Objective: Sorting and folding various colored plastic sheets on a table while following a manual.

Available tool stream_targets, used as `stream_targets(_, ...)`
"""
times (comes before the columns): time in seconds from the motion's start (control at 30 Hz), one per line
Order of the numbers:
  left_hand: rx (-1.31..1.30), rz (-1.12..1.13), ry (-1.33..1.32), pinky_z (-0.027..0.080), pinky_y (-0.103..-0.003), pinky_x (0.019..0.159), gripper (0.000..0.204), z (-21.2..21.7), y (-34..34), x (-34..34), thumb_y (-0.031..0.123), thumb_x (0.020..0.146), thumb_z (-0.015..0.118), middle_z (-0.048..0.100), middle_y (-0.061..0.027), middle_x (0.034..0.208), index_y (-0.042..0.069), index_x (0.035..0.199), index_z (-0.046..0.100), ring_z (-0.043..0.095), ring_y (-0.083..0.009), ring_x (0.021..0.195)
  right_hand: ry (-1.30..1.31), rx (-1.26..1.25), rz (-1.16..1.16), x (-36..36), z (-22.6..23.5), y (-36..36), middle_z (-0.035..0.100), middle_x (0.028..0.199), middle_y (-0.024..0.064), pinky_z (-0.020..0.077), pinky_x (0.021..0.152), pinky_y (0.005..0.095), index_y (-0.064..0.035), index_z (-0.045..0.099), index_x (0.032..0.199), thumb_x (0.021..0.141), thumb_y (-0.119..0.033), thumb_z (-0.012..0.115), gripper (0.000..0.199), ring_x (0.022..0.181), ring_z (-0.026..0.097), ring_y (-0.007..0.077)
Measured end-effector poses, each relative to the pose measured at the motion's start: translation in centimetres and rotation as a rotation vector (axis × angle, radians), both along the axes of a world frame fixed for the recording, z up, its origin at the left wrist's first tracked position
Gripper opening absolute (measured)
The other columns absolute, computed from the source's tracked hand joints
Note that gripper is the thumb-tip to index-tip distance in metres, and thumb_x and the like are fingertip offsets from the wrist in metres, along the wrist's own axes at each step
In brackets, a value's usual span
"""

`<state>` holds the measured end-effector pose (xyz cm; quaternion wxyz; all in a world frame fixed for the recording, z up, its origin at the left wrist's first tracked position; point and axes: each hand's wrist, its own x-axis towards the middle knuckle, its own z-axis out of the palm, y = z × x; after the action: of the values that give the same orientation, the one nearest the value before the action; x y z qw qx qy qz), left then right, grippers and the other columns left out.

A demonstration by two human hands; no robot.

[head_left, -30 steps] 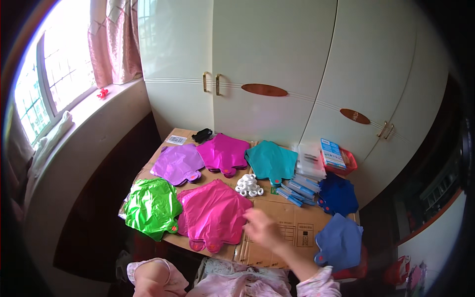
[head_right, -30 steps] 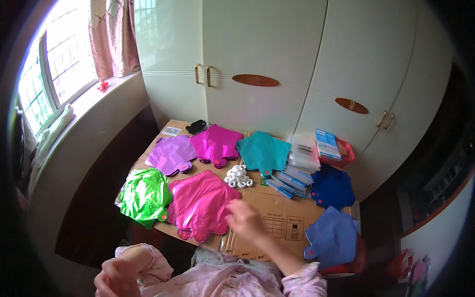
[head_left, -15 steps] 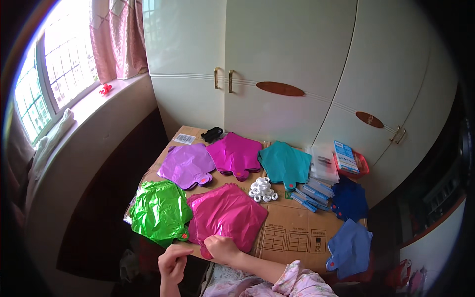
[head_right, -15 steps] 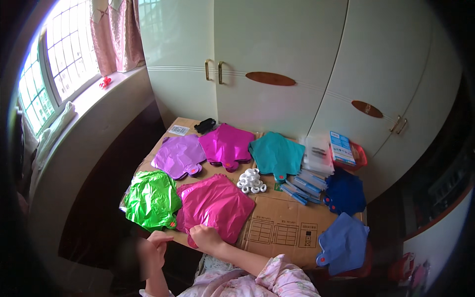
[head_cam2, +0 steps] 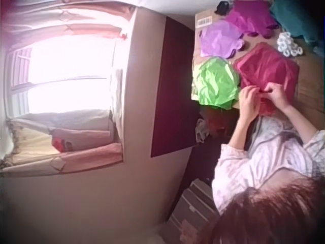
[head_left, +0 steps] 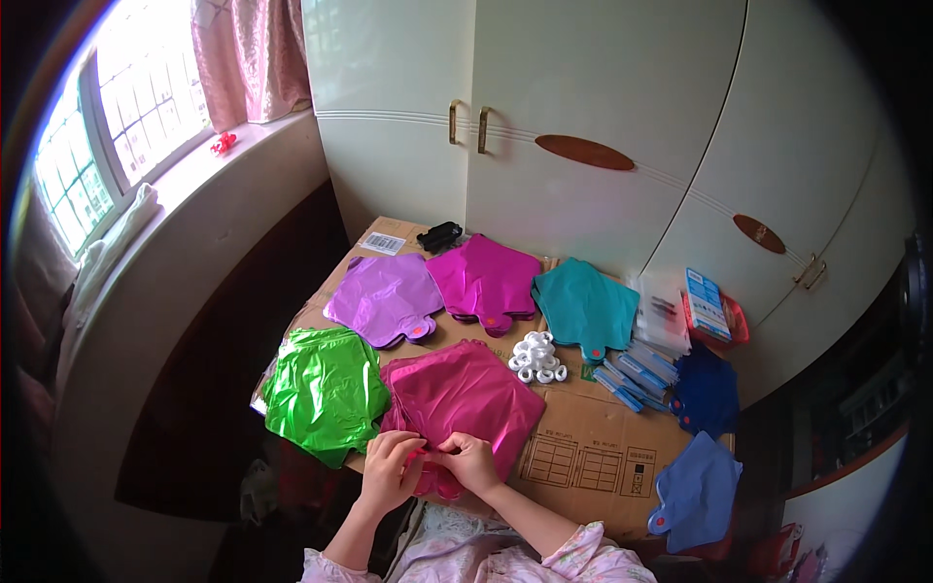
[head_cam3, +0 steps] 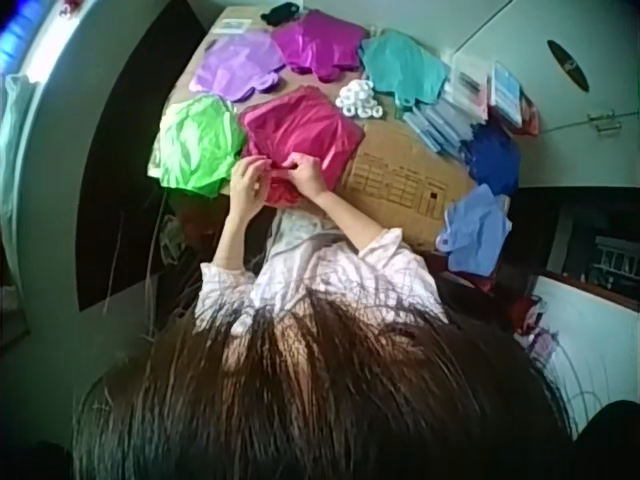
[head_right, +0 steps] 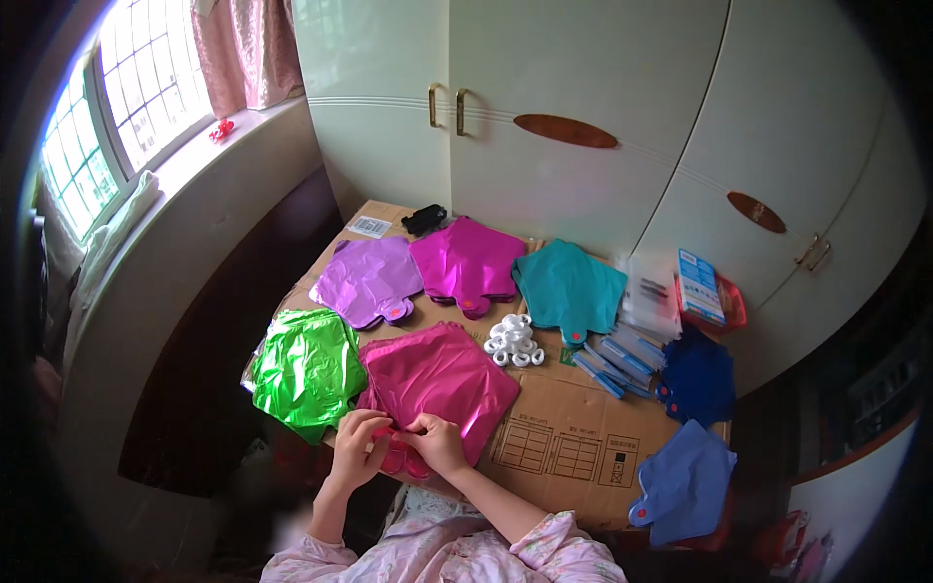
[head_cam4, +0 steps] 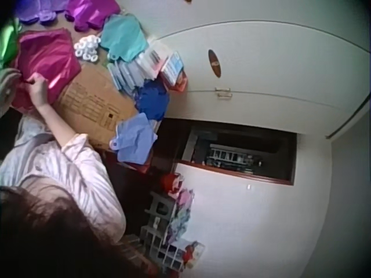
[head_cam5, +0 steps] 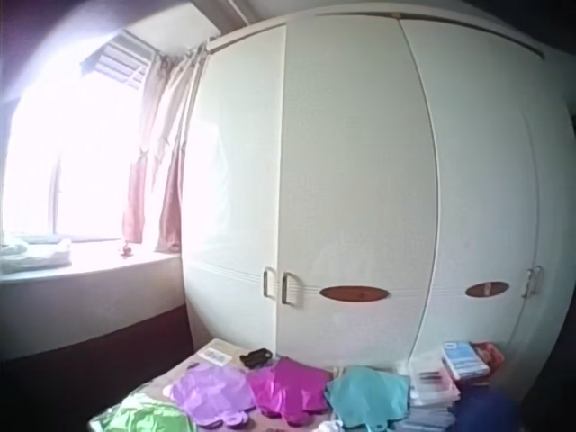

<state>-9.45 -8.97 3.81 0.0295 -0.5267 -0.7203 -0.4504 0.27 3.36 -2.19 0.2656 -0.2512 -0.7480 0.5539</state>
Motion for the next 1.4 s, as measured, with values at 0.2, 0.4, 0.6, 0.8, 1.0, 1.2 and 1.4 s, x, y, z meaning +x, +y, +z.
stream_targets(0.2, -0.303, -0.055, 0.230, 0.039, -0.035, 0.079, 0.017, -1.0, 0.1, -1.6, 0.024, 0.081, 0.061, 0.064, -0.0015, 0.089, 0.012, 0.092, 0.068, 0.056, -0.0206, 0.091, -0.017, -0.069, 0.083, 0.2, 0.0, 0.8, 0.064, 0.066, 0.0041, 0.0469, 0.058, 0.0247, -0.0037, 0.066, 0.076, 0.072, -0.021, 0.077, 0.021, 0.061, 0.058, 0.0064)
stream_targets(0.4, -0.443, -0.021, 0.368, 0.038, -0.038, 0.083, 0.023, -1.9, -0.1, -2.3, 0.029, 0.081, 0.061, 0.062, -0.0017, 0.102, 0.015, 0.098, 0.067, 0.054, -0.0195, 0.101, 0.042, -0.354, 0.197, 0.4, -0.6, 2.0, 0.065, 0.073, 0.0009, 0.0468, 0.063, 0.0237, -0.0014, 0.066, 0.084, 0.080, -0.017, 0.071, 0.017, 0.069, 0.056, 0.0044)
stream_targets(0.6, -0.452, 0.033, 0.486, 0.036, -0.041, 0.090, 0.028, -2.7, -0.1, -3.1, 0.028, 0.078, 0.063, 0.058, -0.0060, 0.115, 0.013, 0.101, 0.061, 0.049, -0.0216, 0.114, 0.042, -0.374, 0.174, -0.3, -1.4, 1.7, 0.065, 0.072, 0.0010, 0.0468, 0.062, 0.0239, -0.0018, 0.065, 0.083, 0.079, -0.018, 0.072, 0.018, 0.067, 0.056, 0.0048)
stream_targets(0.8, -0.293, 0.002, 0.300, 0.036, -0.039, 0.091, 0.031, 0.1, -0.7, -2.2, 0.022, 0.075, 0.065, 0.057, -0.0042, 0.114, 0.014, 0.105, 0.061, 0.049, -0.0223, 0.113, -0.039, -0.206, 0.069, -0.7, -0.2, 0.9, 0.064, 0.066, 0.0027, 0.0468, 0.058, 0.0249, -0.0027, 0.065, 0.077, 0.075, -0.022, 0.076, 0.023, 0.062, 0.056, 0.0058)
stream_targets(1.0, -0.290, -0.126, 0.450, 0.037, -0.037, 0.089, 0.021, -0.2, -0.3, -2.5, 0.025, 0.076, 0.064, 0.056, -0.0007, 0.110, 0.012, 0.092, 0.066, 0.048, -0.0195, 0.108, -0.025, -0.285, 0.082, -0.4, 0.2, 0.9, 0.060, 0.068, -0.0038, 0.0432, 0.057, 0.0202, -0.0038, 0.062, 0.075, 0.078, -0.013, 0.074, 0.015, 0.062, 0.051, 0.0032)
stream_targets(1.2, -0.347, -0.201, 0.544, 0.040, -0.036, 0.087, 0.021, -1.5, -0.3, -3.3, 0.027, 0.079, 0.061, 0.060, -0.0037, 0.110, 0.007, 0.075, 0.065, 0.052, -0.0201, 0.109, 0.270, -0.672, 0.109, -0.1, -0.4, 1.9, 0.054, 0.073, -0.0064, 0.0378, 0.053, 0.0170, -0.0080, 0.057, 0.090, 0.085, -0.007, 0.064, 0.008, 0.060, 0.046, 0.0005)
stream_targets(1.4, -0.611, -0.239, 0.428, 0.045, -0.036, 0.080, 0.026, -0.7, 3.1, -4.3, 0.031, 0.079, 0.063, 0.060, -0.0072, 0.102, 0.006, 0.088, 0.063, 0.057, -0.0238, 0.096, 0.324, -0.857, 0.117, -0.1, -1.4, 3.5, 0.049, 0.075, -0.0094, 0.0344, 0.059, 0.0146, -0.0124, 0.056, 0.089, 0.089, -0.014, 0.058, 0.002, 0.065, 0.043, -0.0007)
